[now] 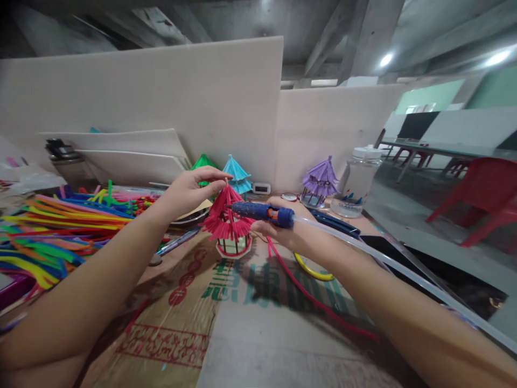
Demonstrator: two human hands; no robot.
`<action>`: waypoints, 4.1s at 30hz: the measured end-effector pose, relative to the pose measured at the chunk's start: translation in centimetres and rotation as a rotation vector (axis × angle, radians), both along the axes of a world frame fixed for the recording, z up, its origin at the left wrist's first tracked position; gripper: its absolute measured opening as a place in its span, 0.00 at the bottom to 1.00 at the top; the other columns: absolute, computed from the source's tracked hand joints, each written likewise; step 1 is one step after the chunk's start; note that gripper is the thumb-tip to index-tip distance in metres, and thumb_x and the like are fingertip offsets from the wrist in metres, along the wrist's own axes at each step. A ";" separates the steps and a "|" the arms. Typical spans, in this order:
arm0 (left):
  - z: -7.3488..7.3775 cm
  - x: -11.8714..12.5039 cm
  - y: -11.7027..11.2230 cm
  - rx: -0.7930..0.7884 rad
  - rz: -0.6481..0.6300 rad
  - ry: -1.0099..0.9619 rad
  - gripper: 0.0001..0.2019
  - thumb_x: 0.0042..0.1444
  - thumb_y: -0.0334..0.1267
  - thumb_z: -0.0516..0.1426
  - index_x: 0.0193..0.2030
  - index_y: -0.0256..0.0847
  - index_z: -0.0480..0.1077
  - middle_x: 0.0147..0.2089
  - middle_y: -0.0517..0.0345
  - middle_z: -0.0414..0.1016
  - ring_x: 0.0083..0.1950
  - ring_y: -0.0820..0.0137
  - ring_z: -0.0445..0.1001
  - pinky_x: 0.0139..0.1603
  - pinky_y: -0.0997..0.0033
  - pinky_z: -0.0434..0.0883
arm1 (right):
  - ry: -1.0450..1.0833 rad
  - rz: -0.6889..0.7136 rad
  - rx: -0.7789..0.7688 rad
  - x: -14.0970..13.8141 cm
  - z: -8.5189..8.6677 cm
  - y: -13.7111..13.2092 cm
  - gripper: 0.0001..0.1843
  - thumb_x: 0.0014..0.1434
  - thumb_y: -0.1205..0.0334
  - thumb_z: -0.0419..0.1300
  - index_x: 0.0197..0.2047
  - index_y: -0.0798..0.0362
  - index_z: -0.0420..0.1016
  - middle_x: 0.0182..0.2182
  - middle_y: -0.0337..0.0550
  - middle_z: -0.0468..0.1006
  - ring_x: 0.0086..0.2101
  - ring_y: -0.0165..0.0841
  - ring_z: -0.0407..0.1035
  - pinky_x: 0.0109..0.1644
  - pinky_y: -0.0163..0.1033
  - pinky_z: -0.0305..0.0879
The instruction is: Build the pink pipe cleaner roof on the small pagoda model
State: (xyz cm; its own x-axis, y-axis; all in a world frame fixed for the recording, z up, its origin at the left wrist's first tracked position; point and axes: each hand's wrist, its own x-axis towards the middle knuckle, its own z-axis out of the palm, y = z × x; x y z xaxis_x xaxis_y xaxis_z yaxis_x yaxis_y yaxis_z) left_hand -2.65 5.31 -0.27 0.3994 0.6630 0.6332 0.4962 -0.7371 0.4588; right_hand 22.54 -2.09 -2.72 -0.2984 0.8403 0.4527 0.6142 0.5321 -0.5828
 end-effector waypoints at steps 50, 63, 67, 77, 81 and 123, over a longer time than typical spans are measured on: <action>0.2 1.0 -1.0 -0.080 0.004 -0.043 0.14 0.60 0.46 0.58 0.39 0.37 0.78 0.39 0.54 0.81 0.42 0.67 0.77 0.45 0.70 0.70 | -0.199 -0.068 0.070 0.0 0.3 -0.1 0.21 0.48 0.41 0.69 0.31 0.51 0.76 0.30 0.43 0.76 0.30 0.36 0.69 0.35 0.39 0.64; 0.2 0.8 -1.0 -0.073 0.002 -0.025 0.14 0.61 0.46 0.58 0.40 0.37 0.79 0.39 0.55 0.82 0.42 0.66 0.77 0.46 0.70 0.70 | -0.173 -0.065 0.103 0.4 -0.2 0.3 0.23 0.49 0.39 0.68 0.32 0.52 0.76 0.29 0.42 0.78 0.29 0.36 0.70 0.34 0.39 0.65; 0.2 0.8 -1.0 -0.080 0.009 -0.024 0.15 0.61 0.48 0.58 0.40 0.38 0.79 0.39 0.55 0.82 0.42 0.66 0.77 0.45 0.70 0.70 | -0.176 -0.098 0.113 0.6 -0.4 0.4 0.23 0.49 0.40 0.69 0.34 0.52 0.79 0.29 0.43 0.80 0.28 0.36 0.71 0.33 0.39 0.66; 0.3 0.9 -1.3 -0.082 0.012 -0.022 0.15 0.60 0.48 0.58 0.40 0.38 0.79 0.39 0.55 0.82 0.42 0.66 0.77 0.46 0.70 0.70 | -0.108 -0.032 0.052 0.4 0.1 0.0 0.22 0.52 0.43 0.69 0.43 0.51 0.81 0.39 0.49 0.83 0.38 0.43 0.77 0.45 0.46 0.71; 0.3 0.9 -1.4 -0.081 0.018 -0.018 0.15 0.60 0.48 0.58 0.39 0.38 0.79 0.39 0.54 0.82 0.42 0.66 0.77 0.46 0.69 0.71 | -0.071 -0.027 0.053 0.3 0.1 0.0 0.25 0.50 0.40 0.69 0.41 0.52 0.80 0.35 0.48 0.83 0.35 0.42 0.76 0.42 0.46 0.71; 0.7 0.5 -1.9 -0.027 0.014 0.028 0.15 0.61 0.49 0.58 0.38 0.39 0.79 0.37 0.55 0.81 0.41 0.66 0.77 0.48 0.68 0.71 | 0.075 -0.021 0.069 0.6 0.4 -0.4 0.26 0.53 0.35 0.64 0.35 0.52 0.75 0.25 0.40 0.74 0.27 0.33 0.67 0.29 0.37 0.59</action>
